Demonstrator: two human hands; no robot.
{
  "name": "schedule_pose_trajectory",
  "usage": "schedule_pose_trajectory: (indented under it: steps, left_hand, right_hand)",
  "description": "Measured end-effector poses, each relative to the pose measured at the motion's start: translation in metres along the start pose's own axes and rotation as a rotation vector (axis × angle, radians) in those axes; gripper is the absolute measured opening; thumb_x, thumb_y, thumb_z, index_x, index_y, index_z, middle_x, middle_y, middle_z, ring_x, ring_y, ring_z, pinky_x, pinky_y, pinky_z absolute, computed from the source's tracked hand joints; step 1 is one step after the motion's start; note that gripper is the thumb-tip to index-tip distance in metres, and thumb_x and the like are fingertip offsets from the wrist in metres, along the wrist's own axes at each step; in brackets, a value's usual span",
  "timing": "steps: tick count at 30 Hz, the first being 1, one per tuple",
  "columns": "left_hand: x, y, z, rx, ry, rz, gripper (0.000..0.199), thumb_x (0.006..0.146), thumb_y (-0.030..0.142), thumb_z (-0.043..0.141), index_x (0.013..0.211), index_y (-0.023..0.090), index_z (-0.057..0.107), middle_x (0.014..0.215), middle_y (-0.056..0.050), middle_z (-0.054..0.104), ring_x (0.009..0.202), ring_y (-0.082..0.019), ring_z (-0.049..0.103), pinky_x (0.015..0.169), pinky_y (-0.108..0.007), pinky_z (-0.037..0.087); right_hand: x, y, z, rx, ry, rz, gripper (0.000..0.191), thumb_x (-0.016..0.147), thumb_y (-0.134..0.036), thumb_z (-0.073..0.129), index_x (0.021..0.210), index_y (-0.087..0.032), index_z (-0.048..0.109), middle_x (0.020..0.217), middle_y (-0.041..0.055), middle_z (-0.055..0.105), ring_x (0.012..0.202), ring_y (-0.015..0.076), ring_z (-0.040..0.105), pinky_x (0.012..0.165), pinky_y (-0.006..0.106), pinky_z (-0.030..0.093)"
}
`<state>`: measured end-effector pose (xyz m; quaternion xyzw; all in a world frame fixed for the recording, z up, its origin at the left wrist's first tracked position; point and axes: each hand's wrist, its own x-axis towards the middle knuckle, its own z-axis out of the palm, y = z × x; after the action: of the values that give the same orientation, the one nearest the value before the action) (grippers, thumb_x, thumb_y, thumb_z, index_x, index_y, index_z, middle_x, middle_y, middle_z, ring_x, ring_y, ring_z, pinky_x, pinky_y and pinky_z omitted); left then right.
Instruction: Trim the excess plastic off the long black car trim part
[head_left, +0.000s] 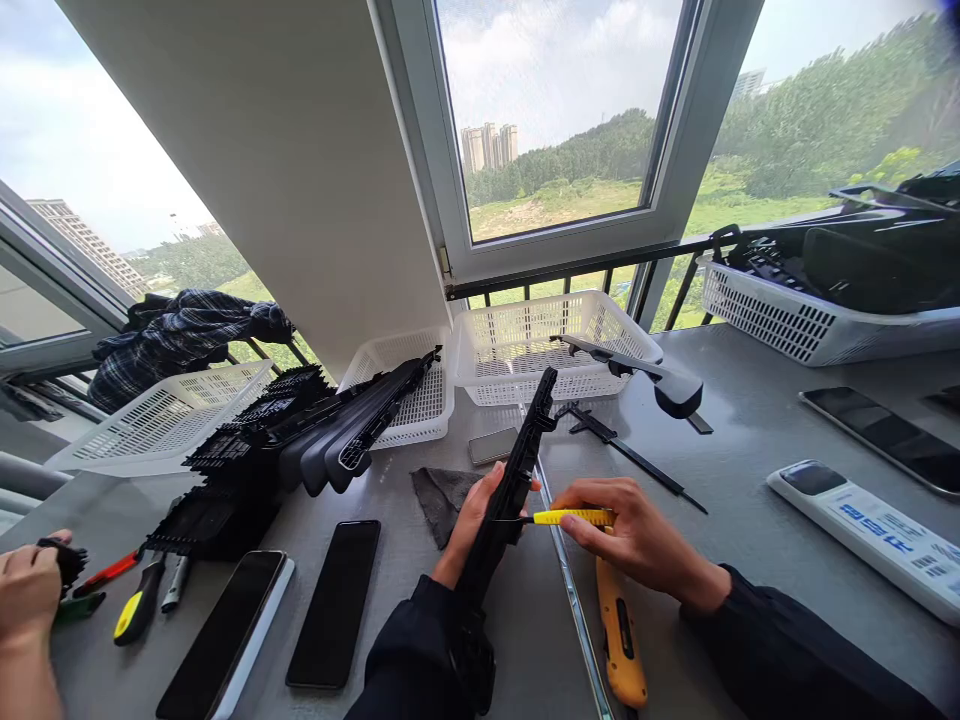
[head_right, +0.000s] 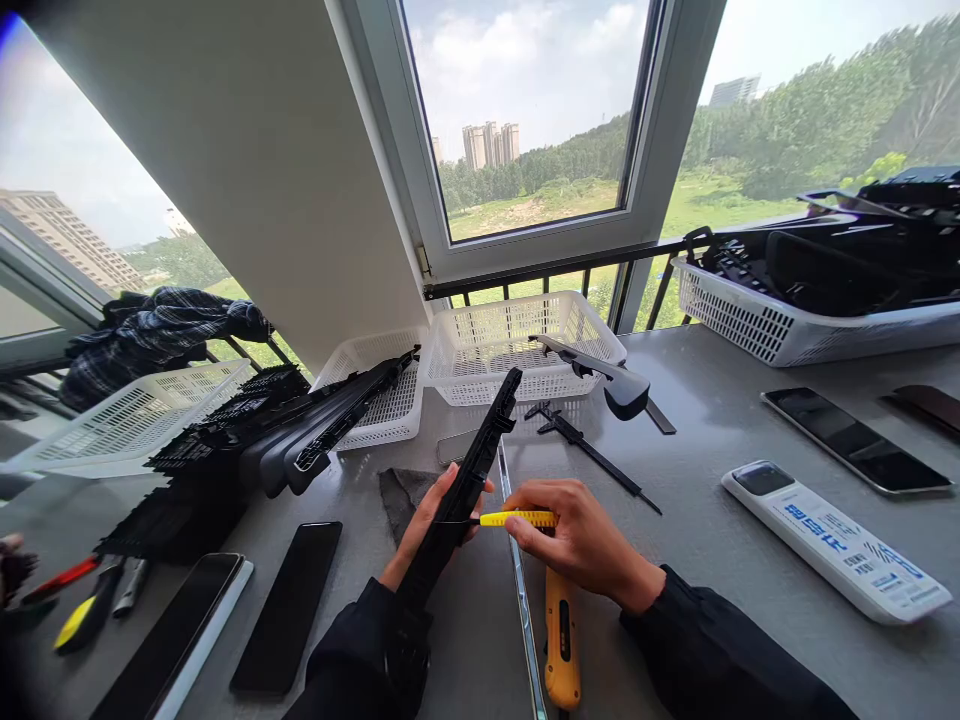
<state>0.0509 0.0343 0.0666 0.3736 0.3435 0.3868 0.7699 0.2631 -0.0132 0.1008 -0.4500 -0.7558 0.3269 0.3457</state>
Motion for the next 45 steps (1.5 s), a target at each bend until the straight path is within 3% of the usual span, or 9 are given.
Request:
schedule_pose_trajectory:
  steps: [5, 10, 13, 17, 26, 33, 39, 45]
  left_hand:
    - [0.004, -0.004, -0.005, 0.002, 0.027, 0.011, 0.069, 0.083, 0.076, 0.068, 0.099, 0.01, 0.08, 0.055, 0.001, 0.058, 0.043, -0.009, 0.045, 0.044, -0.023, 0.032]
    - [0.002, 0.003, -0.006, -0.009, 0.116, 0.012, 0.065, 0.083, 0.073, 0.073, 0.098, 0.01, 0.079, 0.063, -0.003, 0.065, 0.051, -0.011, 0.057, 0.048, -0.022, 0.038]
    - [0.0, 0.01, -0.009, -0.037, 0.147, 0.086, 0.063, 0.084, 0.071, 0.074, 0.1, 0.011, 0.079, 0.063, -0.003, 0.065, 0.05, -0.011, 0.056, 0.048, -0.022, 0.038]
    - [-0.001, 0.016, -0.014, -0.11, 0.221, 0.195, 0.063, 0.085, 0.071, 0.072, 0.104, 0.011, 0.078, 0.063, -0.002, 0.065, 0.049, -0.009, 0.052, 0.047, -0.021, 0.038]
    - [-0.003, 0.02, -0.011, -0.278, 0.305, 0.177, 0.061, 0.084, 0.068, 0.077, 0.111, 0.013, 0.076, 0.069, -0.001, 0.069, 0.05, -0.01, 0.057, 0.044, -0.019, 0.042]
    - [-0.004, 0.014, 0.006, -0.37, 0.361, 0.257, 0.042, 0.086, 0.051, 0.083, 0.11, 0.019, 0.075, 0.103, -0.006, 0.081, 0.074, -0.014, 0.072, 0.059, -0.021, 0.056]
    - [0.0, 0.004, 0.011, -0.192, 0.354, 0.259, 0.044, 0.082, 0.053, 0.084, 0.1, 0.013, 0.076, 0.112, -0.016, 0.081, 0.091, -0.023, 0.076, 0.047, -0.02, 0.044]
    - [-0.001, 0.011, 0.005, -0.171, 0.393, 0.263, 0.052, 0.076, 0.058, 0.086, 0.099, 0.012, 0.079, 0.099, -0.013, 0.082, 0.077, -0.019, 0.074, 0.048, -0.02, 0.044]
  right_hand:
    - [0.001, 0.002, 0.002, -0.004, 0.022, 0.019, 0.03, 0.101, -0.041, 0.058, 0.089, -0.021, 0.076, 0.078, 0.0008, 0.073, 0.071, 0.0167, 0.062, 0.069, 0.029, 0.04]
    - [0.001, 0.005, 0.001, -0.032, 0.12, 0.028, 0.036, 0.102, -0.045, 0.055, 0.084, -0.02, 0.074, 0.074, 0.001, 0.07, 0.067, 0.0163, 0.059, 0.065, 0.029, 0.039]
    - [0.0, 0.004, 0.0, 0.006, 0.159, 0.003, 0.037, 0.102, -0.046, 0.054, 0.087, -0.02, 0.074, 0.077, 0.0017, 0.072, 0.069, 0.0169, 0.061, 0.066, 0.028, 0.042]
    - [0.0, 0.001, 0.002, -0.015, 0.161, -0.015, 0.034, 0.102, -0.045, 0.055, 0.089, -0.02, 0.074, 0.078, 0.0018, 0.072, 0.068, 0.0163, 0.062, 0.064, 0.028, 0.042]
    - [-0.001, 0.005, 0.01, -0.033, 0.146, -0.028, 0.029, 0.102, -0.041, 0.057, 0.092, -0.021, 0.075, 0.081, 0.0022, 0.075, 0.072, 0.0171, 0.066, 0.068, 0.028, 0.045]
    - [0.001, 0.004, 0.012, -0.049, 0.21, 0.043, 0.035, 0.105, -0.046, 0.054, 0.096, -0.021, 0.077, 0.088, 0.0036, 0.077, 0.08, 0.0194, 0.069, 0.073, 0.029, 0.047]
    - [0.004, 0.014, 0.015, -0.074, 0.206, 0.104, 0.042, 0.105, -0.052, 0.051, 0.098, -0.022, 0.078, 0.088, 0.004, 0.078, 0.08, 0.0209, 0.069, 0.075, 0.03, 0.049]
    - [0.004, 0.014, 0.013, -0.063, 0.185, 0.097, 0.041, 0.105, -0.052, 0.052, 0.096, -0.021, 0.077, 0.089, 0.0037, 0.078, 0.081, 0.0204, 0.069, 0.075, 0.029, 0.048]
